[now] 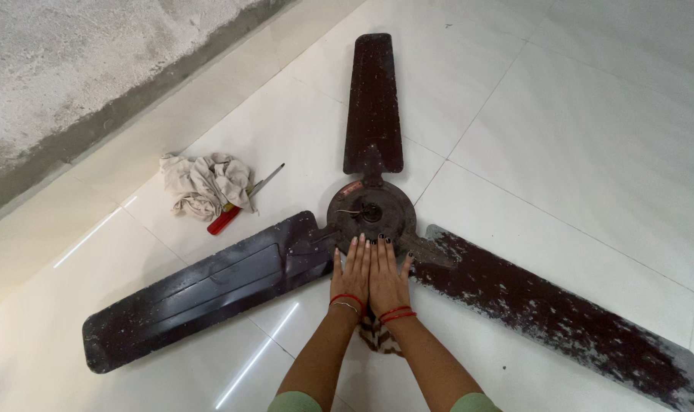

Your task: The person uses a red screwdriver to remove screws from the central hub of a ceiling fan lying on a tiled floor. They detach two fan blades one by one and place them on the floor.

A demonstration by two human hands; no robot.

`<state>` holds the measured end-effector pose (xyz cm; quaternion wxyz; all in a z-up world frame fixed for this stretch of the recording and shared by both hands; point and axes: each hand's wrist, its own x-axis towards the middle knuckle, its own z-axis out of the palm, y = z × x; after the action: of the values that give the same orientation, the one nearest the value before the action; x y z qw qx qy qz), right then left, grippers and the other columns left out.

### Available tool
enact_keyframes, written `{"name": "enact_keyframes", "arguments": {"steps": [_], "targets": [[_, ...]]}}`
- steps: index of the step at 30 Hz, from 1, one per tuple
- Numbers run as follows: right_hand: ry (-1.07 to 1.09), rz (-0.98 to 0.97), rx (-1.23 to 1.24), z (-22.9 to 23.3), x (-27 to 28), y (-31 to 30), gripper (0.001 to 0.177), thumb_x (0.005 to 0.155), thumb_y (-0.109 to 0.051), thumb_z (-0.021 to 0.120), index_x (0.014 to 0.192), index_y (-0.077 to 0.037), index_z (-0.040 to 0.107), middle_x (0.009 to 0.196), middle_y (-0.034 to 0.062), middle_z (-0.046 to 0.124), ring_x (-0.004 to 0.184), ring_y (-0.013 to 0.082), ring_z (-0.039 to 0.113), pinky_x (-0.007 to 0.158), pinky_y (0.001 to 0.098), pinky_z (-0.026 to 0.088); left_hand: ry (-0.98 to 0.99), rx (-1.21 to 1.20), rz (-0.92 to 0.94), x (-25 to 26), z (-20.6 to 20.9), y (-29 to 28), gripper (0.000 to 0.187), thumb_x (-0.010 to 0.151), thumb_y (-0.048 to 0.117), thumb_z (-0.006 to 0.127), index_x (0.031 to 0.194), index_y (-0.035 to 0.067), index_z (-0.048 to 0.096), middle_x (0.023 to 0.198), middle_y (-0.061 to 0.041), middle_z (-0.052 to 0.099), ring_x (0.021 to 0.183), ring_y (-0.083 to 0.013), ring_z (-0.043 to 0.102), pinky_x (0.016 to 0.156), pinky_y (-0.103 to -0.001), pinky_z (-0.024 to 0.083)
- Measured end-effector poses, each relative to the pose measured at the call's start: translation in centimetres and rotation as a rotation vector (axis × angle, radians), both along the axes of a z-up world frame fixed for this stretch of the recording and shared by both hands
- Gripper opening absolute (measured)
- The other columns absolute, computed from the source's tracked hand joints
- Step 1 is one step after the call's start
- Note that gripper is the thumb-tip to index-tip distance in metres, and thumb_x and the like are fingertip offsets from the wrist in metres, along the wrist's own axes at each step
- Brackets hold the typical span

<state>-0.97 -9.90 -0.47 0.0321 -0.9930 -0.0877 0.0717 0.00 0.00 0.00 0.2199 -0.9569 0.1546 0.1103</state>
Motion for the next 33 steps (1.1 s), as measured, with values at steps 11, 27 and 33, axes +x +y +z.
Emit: {"name": "enact_keyframes", "arguments": {"steps": [11,27,33], "targets": [[-0.094,0.001,0.108,0.4,-0.5,-0.2,0.073,0.098,-0.017,0.047,0.161,-0.004,0.013,0.168,0.0166,0.009,0.156,0.0302,0.004,0.119,0.0699,0.003,-0.014,-0.033,-0.002,-0.3,0.6,-0.1,0.079,0.105,0.028,0.042,0.163,0.005,-0.006,0.171,-0.017,-0.015,0.156,-0.0304,-0.015,0.123,-0.057,0.003],[-0.085,-0.015,0.102,0.7,-0.6,-0.3,0.075,0.097,-0.018,0.049,0.16,-0.003,0.012,0.168,0.0172,0.008,0.156,0.0305,0.003,0.119,0.07,0.004,-0.026,-0.024,-0.044,-0.6,2.0,-0.1,0.08,0.105,0.03,0.041,0.163,0.003,-0.005,0.171,-0.019,-0.012,0.156,-0.0321,-0.014,0.123,-0.058,0.003],[-0.061,-0.019,0.102,1.0,-0.4,-0.2,0.077,0.097,-0.018,0.052,0.16,-0.003,0.012,0.168,0.0166,0.008,0.157,0.0302,0.002,0.12,0.07,0.004,-0.04,-0.013,-0.041,-0.3,1.5,-0.1,0.078,0.106,0.032,0.04,0.163,0.004,-0.005,0.171,-0.017,-0.012,0.156,-0.0313,-0.013,0.123,-0.058,0.004]]}}
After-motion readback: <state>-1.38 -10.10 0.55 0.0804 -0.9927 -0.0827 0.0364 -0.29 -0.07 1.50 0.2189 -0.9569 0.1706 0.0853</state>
